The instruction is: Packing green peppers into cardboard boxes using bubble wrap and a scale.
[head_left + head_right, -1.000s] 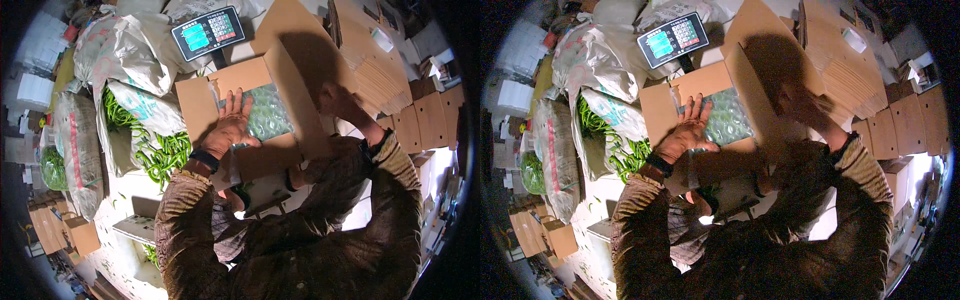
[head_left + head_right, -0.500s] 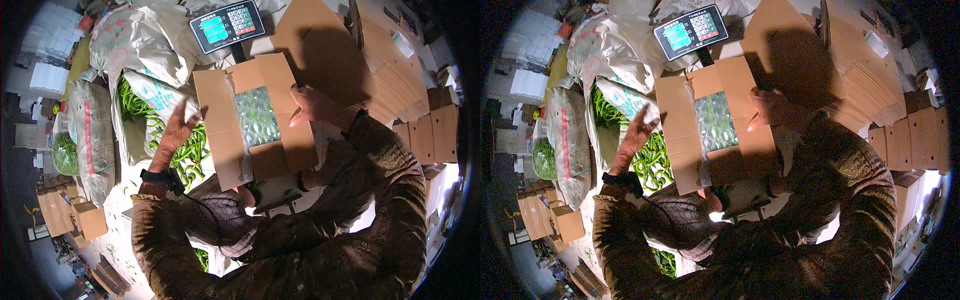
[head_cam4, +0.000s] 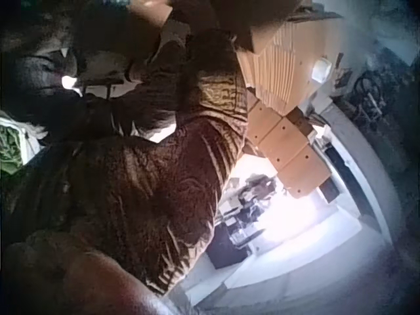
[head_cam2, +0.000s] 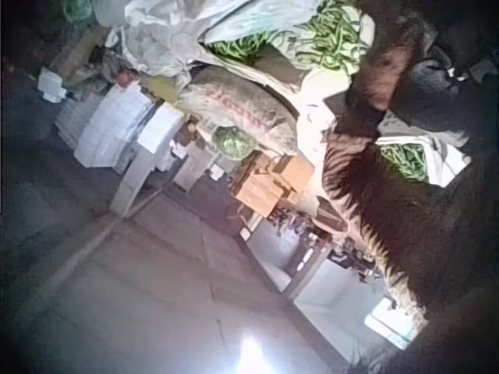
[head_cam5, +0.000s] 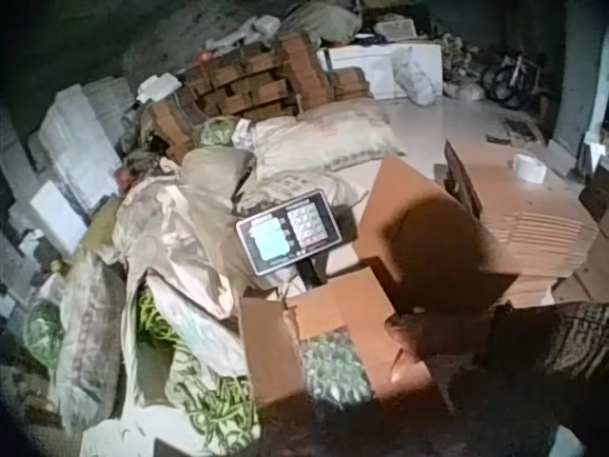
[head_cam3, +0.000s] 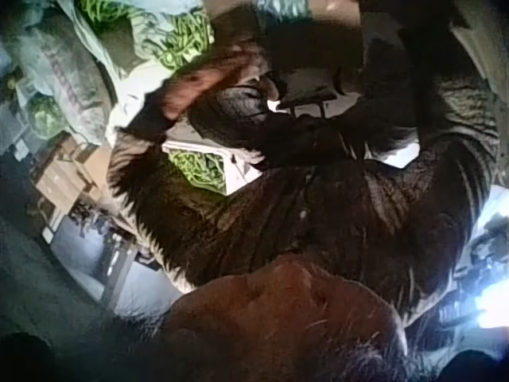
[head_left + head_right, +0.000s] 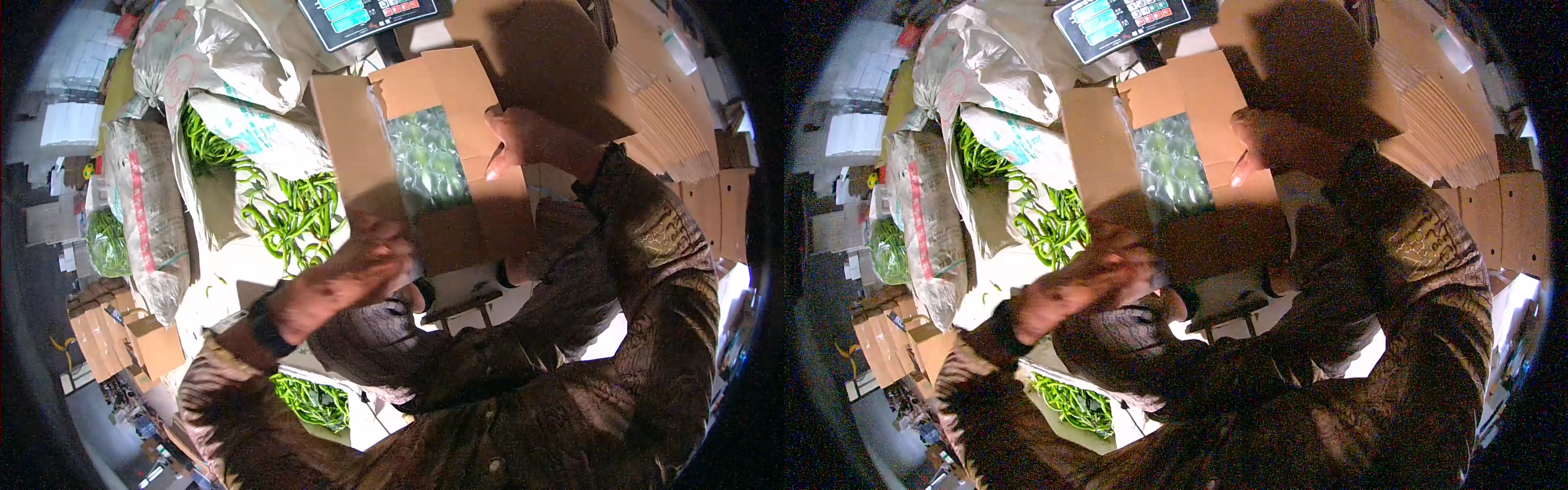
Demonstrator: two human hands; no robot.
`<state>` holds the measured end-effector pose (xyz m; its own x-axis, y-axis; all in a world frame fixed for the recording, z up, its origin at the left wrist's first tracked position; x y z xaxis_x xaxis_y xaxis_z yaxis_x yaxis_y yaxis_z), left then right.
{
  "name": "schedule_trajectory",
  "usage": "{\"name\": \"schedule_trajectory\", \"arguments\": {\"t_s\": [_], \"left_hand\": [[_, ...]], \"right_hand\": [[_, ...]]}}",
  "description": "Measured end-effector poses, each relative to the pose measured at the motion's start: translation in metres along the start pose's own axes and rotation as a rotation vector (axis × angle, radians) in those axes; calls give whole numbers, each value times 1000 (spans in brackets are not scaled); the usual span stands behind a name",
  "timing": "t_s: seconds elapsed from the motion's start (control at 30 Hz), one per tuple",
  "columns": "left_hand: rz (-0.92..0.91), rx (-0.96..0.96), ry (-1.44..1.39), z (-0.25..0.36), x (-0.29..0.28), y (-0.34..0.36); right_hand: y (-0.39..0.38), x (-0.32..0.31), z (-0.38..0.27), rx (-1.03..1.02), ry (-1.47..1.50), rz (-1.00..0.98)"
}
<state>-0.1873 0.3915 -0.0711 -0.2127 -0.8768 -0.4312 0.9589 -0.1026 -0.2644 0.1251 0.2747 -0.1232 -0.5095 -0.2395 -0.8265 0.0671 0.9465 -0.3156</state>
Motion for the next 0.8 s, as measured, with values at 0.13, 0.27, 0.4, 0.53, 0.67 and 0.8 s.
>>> {"name": "schedule_trajectory", "arguments": {"t_s": [0.13, 0.27, 0.4, 0.53, 0.67, 0.8], "left_hand": [[84, 472, 904, 5, 13, 15], [312, 64, -148, -48, -42, 4], [768, -52, 37, -47, -66, 35], [761, 209, -81, -29, -36, 90], [603, 89, 664, -54, -35, 151], [764, 68, 783, -60, -65, 199]], "right_hand": [[-2, -18, -27, 67, -59, -95], [-12, -40, -60, 137, -60, -111], [-10, -37, -30, 231, 32, -179], [14, -19, -28, 108, 145, -194], [14, -20, -24, 81, 224, -221], [-1, -19, -20, 101, 348, -241]]}}
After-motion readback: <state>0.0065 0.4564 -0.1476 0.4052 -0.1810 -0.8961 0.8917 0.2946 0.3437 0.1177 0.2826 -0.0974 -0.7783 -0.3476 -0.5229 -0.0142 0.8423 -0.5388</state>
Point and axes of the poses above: each hand's wrist, its own y-axis towards the middle knuckle, its own x-axis out of the palm, z = x × y, the point moved 2 cm from there along y, towards the middle knuckle, and after that the axes turned 2 degrees about -z, right-handed, at the moved point
